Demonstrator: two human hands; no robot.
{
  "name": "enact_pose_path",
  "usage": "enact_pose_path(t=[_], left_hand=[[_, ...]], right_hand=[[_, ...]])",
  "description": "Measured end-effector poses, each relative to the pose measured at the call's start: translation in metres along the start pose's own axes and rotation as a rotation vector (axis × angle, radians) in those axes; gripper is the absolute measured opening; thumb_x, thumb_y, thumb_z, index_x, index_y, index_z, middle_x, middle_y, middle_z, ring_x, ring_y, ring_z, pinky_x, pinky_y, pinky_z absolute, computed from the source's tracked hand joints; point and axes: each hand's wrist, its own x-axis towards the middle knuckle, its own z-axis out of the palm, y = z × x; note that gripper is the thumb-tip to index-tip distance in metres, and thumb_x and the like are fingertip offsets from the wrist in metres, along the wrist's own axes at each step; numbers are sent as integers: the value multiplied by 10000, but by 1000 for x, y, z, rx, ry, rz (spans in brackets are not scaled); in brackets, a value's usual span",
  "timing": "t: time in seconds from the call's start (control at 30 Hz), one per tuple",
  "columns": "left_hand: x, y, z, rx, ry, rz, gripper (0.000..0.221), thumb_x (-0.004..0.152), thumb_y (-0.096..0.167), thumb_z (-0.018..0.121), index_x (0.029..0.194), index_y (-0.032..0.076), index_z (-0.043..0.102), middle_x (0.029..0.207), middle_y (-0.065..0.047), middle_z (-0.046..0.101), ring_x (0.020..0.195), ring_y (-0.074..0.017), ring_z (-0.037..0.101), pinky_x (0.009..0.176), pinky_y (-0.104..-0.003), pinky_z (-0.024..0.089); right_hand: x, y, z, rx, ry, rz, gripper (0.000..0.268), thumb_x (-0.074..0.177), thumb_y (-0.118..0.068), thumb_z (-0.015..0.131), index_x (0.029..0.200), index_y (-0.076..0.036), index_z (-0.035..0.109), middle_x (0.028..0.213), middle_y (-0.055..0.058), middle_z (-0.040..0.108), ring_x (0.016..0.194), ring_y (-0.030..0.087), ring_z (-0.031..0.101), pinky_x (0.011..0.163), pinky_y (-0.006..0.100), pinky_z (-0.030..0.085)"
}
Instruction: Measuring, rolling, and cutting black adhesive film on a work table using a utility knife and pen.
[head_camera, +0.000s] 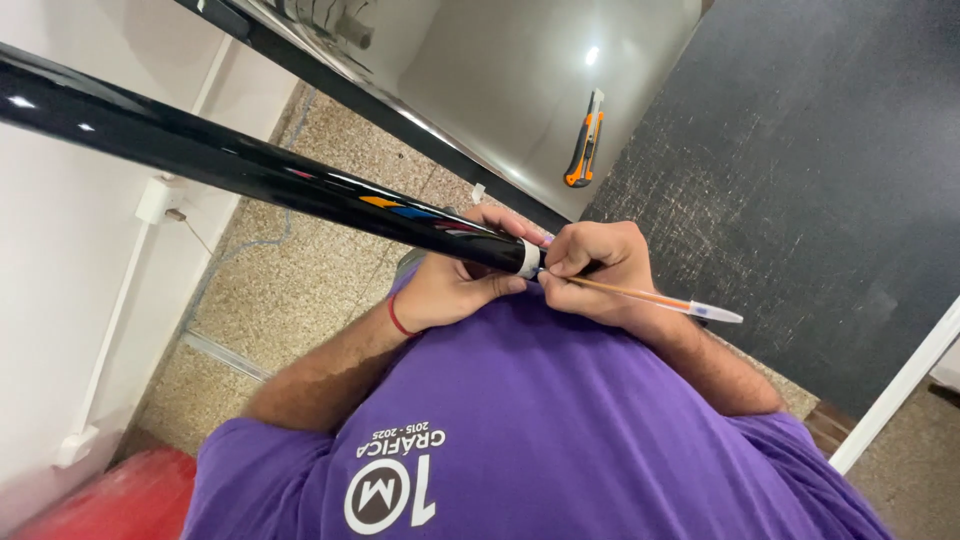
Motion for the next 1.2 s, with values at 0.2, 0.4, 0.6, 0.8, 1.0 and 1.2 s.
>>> enact_pose_path(t=[0.2,0.4,0.6,0.8,1.0,1.2], left_hand=[[2,7,7,-27,2,-19,482,979,70,924,1322,14,590,1366,-228,755,1382,-299,691,1191,-414,519],[1,4,1,1,-21,-33,472,985,80,917,1323,19,593,1366,-228,754,1390,-301,684,1196,-426,510],[-1,-1,-2,-7,-29,-37,496,978,68,919,1339,17,583,1375,-232,747,1373,-288,692,1183,-407,516],[-2,-3,1,-10,-32,-27,484,974,70,921,1328,16,596,1369,-231,751,1366,-299,701,1165,-409,532],[0,0,-3,-17,-52,-38,485,994,72,906,1345,17,575,1389,-235,739,1387,-303,690,1186,-411,521],[0,-1,1,-13,-53,-44,489,990,67,908,1344,15,574,1389,-231,737,1394,-296,689,1189,-406,523]], right_hand=[[-3,5,-13,49,56,26,254,823,157,869,723,35,670,654,148,705,460,82,452,425,223,386],[-2,5,-4,83,57,42,265,803,164,881,715,45,662,644,166,698,480,69,467,428,212,381],[-2,9,-3,72,59,52,253,804,151,888,713,58,671,657,182,709,477,71,482,417,215,383],[-6,15,-6,96,55,58,277,779,174,886,696,55,650,631,181,681,475,75,452,419,217,374],[-3,10,-6,117,44,38,284,761,192,889,687,55,651,629,177,669,474,78,452,424,216,371],[-4,17,-12,133,51,59,280,785,163,893,707,48,650,653,183,699,491,76,491,436,209,392]])
